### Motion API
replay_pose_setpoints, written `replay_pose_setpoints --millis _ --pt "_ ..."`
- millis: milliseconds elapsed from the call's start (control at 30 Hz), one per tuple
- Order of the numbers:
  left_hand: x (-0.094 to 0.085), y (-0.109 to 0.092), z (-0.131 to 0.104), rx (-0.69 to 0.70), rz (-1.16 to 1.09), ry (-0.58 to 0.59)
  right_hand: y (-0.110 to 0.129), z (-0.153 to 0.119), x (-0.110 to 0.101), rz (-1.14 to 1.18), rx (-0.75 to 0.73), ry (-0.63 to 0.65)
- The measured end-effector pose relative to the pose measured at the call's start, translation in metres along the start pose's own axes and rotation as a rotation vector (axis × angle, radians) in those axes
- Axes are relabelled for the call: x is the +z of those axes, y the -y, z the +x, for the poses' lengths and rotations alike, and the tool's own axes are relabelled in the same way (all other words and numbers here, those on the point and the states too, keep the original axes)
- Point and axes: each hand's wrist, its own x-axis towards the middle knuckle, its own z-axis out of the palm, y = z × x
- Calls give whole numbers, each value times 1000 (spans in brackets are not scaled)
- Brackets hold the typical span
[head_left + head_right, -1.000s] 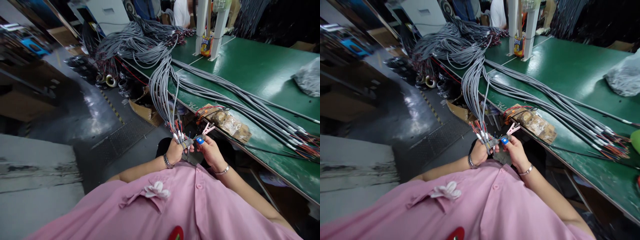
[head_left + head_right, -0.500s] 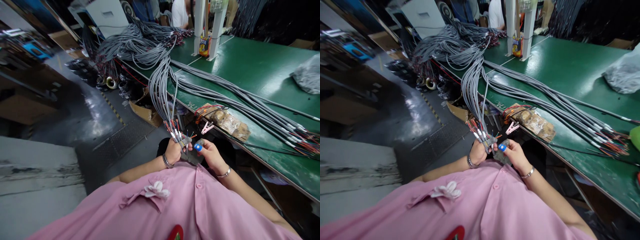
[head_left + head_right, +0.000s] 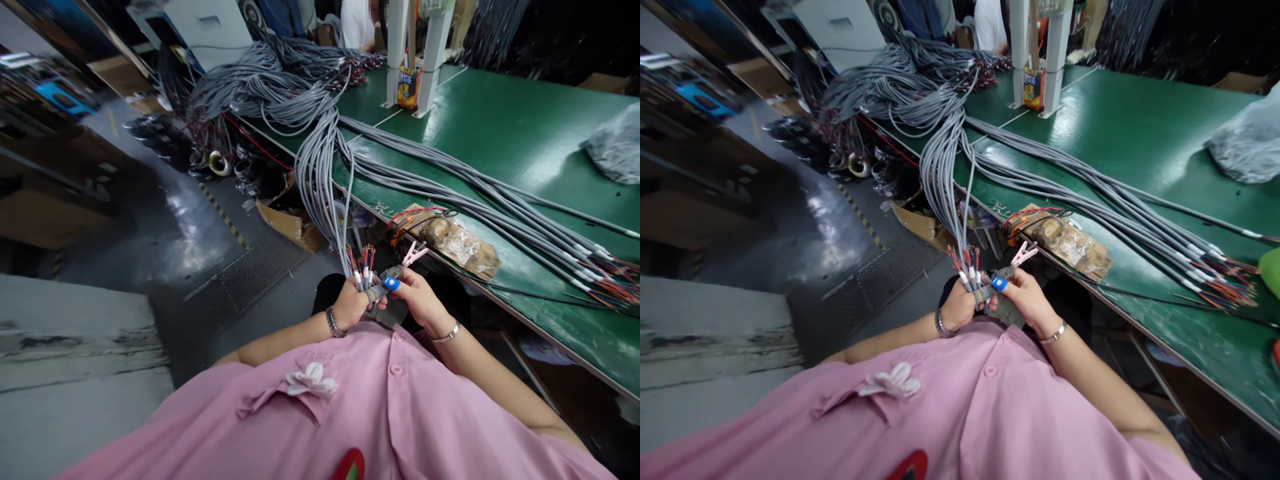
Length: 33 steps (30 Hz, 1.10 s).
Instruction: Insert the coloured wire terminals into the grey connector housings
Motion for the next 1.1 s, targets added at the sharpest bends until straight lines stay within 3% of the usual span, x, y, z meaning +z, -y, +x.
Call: replay_pose_setpoints --millis 300,467,600,767,900,1100 --pt "1 0 -1 -16 13 1 -6 -1 15 85 8 -192" --pt "0 0 -3 5 -9 22 -13 7 -5 267 -18 -397" --pt "-3 -1 -2 14 -80 -26 -17 0 -20 330 48 -274" --pt "0 -2 -1 20 -73 -30 -12 -12 -8 176 54 -124" --pt "1 0 0 14 -73 -43 -4 -12 3 128 7 -124" --pt "1 -1 0 23 -85 -56 -7 -11 1 155 18 -145"
